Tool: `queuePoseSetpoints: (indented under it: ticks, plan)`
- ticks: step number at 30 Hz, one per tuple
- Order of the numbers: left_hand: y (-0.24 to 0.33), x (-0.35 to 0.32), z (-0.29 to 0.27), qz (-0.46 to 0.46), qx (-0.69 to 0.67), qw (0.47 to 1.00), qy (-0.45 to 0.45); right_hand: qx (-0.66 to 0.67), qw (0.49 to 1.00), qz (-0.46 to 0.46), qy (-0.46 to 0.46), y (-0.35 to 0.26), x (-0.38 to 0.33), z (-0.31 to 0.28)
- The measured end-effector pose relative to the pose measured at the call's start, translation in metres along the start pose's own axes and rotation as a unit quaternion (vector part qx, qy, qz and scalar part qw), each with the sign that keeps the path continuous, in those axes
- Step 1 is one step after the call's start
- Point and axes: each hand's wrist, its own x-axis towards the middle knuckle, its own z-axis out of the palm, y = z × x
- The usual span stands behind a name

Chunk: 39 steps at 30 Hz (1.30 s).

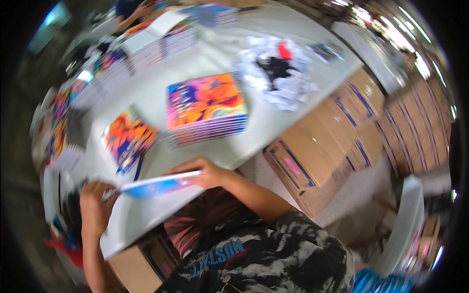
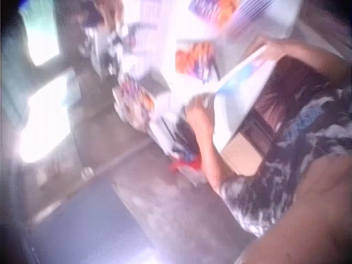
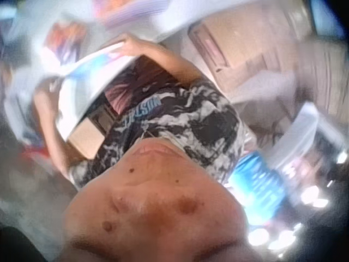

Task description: The person assembles spiral-bound notebooks by inserting metal wire coils into the punched holes of the covers. They handle each notebook individually, aligning the coil, and then use pliers to crimp the ends of the coil to secure it. The finished notebooks are stacked on the table.

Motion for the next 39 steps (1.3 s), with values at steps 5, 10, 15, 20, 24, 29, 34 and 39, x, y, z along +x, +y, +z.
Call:
queuePoseSetpoints:
  ticks: [5, 10, 15, 20, 24, 29, 34, 39]
  plan:
    - [-0.008, 0.003, 0.01, 0.091, -0.002, 0.995, 0.025, -0.069, 0.997, -0.037, -0.003, -0.007, -0.001, 0.001]
    - [0.003, 0.004, 0.003, 0.07, 0.059, 0.992, 0.082, -0.063, 0.997, 0.012, 0.033, -0.016, -0.002, 0.012]
    - [-0.005, 0.003, 0.011, 0.087, 0.01, 0.991, 0.099, -0.104, 0.993, 0.031, 0.049, -0.013, -0.005, 0.014]
    - [-0.005, 0.001, 0.015, 0.094, 0.065, 0.987, 0.109, -0.157, 0.985, -0.044, 0.052, -0.006, -0.004, 0.019]
    - [0.002, 0.002, 0.016, 0.044, 0.143, 0.959, 0.24, -0.186, 0.975, -0.102, 0.057, -0.006, -0.005, 0.023]
    - [-0.003, -0.044, 0.14, 0.12, 0.168, 0.966, 0.158, -0.184, 0.974, -0.104, 0.085, -0.003, -0.008, 0.031]
    - [-0.053, -0.003, 0.086, 0.056, 0.165, 0.83, 0.53, -0.165, 0.969, -0.183, 0.001, -0.013, 0.0, 0.04]
    - [0.001, -0.038, 0.147, 0.249, 0.214, 0.866, 0.377, -0.202, 0.955, -0.214, 0.033, -0.002, 0.001, 0.036]
